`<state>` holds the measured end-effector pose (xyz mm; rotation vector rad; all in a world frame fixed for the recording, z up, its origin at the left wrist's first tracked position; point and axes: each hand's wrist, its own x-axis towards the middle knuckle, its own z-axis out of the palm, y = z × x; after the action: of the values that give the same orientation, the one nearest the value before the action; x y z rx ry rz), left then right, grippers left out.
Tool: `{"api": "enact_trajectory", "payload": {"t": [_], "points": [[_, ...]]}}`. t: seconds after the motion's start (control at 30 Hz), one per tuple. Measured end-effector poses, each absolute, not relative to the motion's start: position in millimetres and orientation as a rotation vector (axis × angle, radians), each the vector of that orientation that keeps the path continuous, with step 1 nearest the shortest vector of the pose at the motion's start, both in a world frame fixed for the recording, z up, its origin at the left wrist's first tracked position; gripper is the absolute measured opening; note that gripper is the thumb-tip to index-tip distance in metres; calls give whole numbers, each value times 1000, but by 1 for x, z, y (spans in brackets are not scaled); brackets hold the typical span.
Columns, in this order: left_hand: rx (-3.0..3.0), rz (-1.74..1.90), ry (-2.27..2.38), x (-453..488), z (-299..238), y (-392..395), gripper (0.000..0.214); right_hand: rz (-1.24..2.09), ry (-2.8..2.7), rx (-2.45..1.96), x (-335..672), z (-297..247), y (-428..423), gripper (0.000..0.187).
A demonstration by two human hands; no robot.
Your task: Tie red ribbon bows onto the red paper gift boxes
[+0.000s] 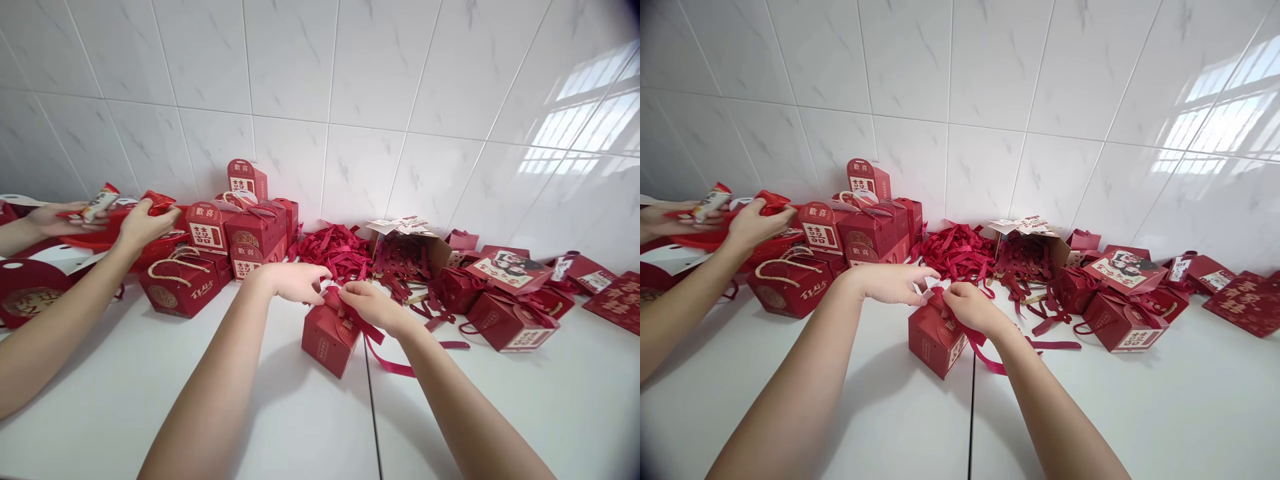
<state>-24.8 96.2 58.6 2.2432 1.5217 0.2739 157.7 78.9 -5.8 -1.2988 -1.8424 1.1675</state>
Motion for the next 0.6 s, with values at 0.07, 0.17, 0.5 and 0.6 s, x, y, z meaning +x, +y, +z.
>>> {"api": "enact_trajectory", "payload": {"t": [0.07, 0.17, 0.5, 0.6], "points": [[2213, 108, 1332, -26, 57, 98, 34, 1147, -1864, -1316, 157, -6, 79, 22], [2132, 79, 1309, -28, 55, 101, 34, 1105, -1909, -1312, 155, -6, 78, 22], [2274, 36, 1310, -25, 54, 112, 16, 898, -1957, -1387, 149, -12, 79, 24], [2128, 427, 1268, -31, 62, 110, 14, 929, -1863, -1343, 155, -4, 80, 15]]}}
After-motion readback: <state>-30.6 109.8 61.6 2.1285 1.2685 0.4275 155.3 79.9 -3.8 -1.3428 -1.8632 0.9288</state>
